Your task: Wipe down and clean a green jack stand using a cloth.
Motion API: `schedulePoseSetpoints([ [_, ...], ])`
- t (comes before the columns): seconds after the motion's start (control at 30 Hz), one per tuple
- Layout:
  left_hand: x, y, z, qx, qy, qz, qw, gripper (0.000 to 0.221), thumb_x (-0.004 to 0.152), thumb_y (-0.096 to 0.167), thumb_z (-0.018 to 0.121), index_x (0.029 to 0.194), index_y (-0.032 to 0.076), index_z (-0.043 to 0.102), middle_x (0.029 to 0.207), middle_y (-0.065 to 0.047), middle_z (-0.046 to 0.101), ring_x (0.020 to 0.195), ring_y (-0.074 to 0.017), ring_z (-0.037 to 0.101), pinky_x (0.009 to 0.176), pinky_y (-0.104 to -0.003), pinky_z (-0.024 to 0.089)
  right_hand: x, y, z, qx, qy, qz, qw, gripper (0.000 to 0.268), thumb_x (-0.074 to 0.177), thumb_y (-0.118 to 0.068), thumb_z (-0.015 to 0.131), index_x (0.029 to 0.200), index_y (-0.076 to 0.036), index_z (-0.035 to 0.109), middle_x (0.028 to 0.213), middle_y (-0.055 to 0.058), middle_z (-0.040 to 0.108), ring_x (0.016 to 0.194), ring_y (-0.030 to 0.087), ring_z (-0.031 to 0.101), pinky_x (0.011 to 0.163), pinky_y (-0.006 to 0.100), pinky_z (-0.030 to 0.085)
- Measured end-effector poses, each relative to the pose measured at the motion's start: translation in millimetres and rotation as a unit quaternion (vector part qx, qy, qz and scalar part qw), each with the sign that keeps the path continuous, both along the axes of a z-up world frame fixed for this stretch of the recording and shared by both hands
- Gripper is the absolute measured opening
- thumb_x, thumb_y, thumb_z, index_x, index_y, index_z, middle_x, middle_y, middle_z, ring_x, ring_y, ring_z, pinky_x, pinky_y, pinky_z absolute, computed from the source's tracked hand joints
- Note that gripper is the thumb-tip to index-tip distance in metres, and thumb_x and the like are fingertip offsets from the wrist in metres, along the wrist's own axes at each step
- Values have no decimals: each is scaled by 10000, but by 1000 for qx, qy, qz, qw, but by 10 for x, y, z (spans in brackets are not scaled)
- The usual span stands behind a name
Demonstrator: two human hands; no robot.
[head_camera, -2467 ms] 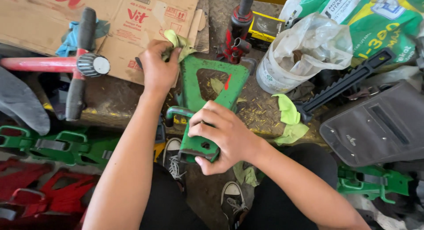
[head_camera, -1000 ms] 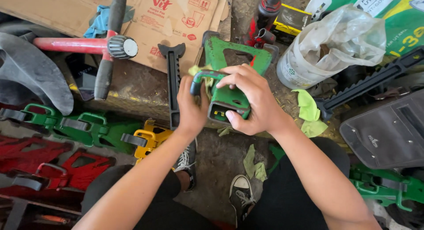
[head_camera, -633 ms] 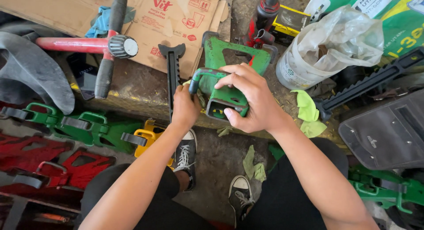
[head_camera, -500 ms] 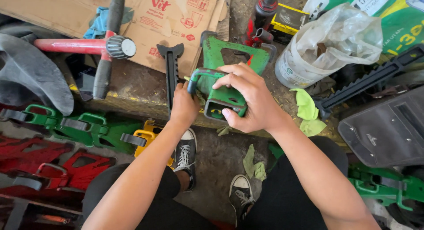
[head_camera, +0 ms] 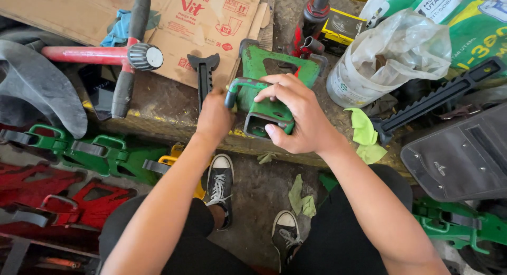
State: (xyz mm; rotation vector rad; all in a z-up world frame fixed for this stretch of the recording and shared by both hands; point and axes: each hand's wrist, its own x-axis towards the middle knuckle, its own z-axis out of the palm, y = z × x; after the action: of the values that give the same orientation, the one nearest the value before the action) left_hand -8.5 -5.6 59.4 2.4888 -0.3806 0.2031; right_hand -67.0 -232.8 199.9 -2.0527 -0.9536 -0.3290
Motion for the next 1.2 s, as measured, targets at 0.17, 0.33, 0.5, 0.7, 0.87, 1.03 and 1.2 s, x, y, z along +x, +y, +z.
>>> schedulePoseSetpoints([
  [0.17, -90, -151, 503, -252, -90, -33, 963, 355, 803, -105, 673, 1151, -39, 694, 1147, -207, 693, 1038, -335, 709, 901, -362, 561, -21, 8, 5, 11, -16, -9, 1000, 490, 812, -329, 686, 1202, -45, 599, 1296, 186, 602, 1095, 342, 598, 1034, 456, 496],
  [0.33, -52, -141, 411, -383, -16, -63, 921, 354, 941, -70, 658, 1289, -16, 680, 1220, -148, 703, 1071, -163, 678, 925, -323, 555, -14, 10, -24, 13, -19, -11, 1000, 496, 804, -325, 697, 1206, -54, 590, 1263, 173, 618, 1155, 366, 594, 1082, 471, 483],
  [0.5, 255, 51, 207, -553, 256, 1, 793, 430, 1070, 339, 588, 1282, -12, 715, 1206, -132, 731, 1033, -140, 656, 937, -312, 537, -22, 16, -18, 22, 1, -14, 1000, 557, 805, -364, 685, 1248, -49, 560, 1289, 177, 631, 1171, 367, 593, 1088, 444, 478],
  [0.7, -68, 102, 1257, -615, 387, -146, 671, 621, 911, 476, 643, 1365, 60, 566, 1231, -49, 722, 1132, -171, 680, 979, -350, 551, -101, 73, -14, -18, -101, -82, 991, 622, 730, -391, 685, 1258, -90, 555, 1421, 164, 565, 1365, 362, 527, 1155, 532, 403],
  [0.87, -204, -47, 1343, -361, 162, -210, 894, 543, 871, 129, 834, 1330, 16, 566, 1213, -76, 713, 1119, -135, 668, 980, -320, 570, -108, 34, -72, 13, -18, -62, 998, 780, 801, -419, 681, 1460, -66, 459, 1589, 221, 394, 1495, 397, 432, 1256, 518, 358],
  [1.03, -117, -102, 1264, -379, 124, -222, 889, 420, 919, 64, 792, 1253, 20, 541, 1130, -32, 689, 1060, -86, 658, 914, -259, 576, -73, 16, -59, 37, 38, -13, 999, 814, 845, -435, 694, 1524, -74, 429, 1621, 229, 367, 1519, 396, 421, 1278, 469, 353],
  [1.2, -40, -198, 1030, -437, 110, -154, 879, 215, 1073, 38, 704, 1248, -5, 587, 1047, -26, 636, 970, -75, 589, 851, -245, 520, 16, -64, -119, 81, 92, 20, 992, 844, 909, -488, 649, 1577, -50, 376, 1640, 169, 408, 1560, 293, 420, 1321, 405, 325],
])
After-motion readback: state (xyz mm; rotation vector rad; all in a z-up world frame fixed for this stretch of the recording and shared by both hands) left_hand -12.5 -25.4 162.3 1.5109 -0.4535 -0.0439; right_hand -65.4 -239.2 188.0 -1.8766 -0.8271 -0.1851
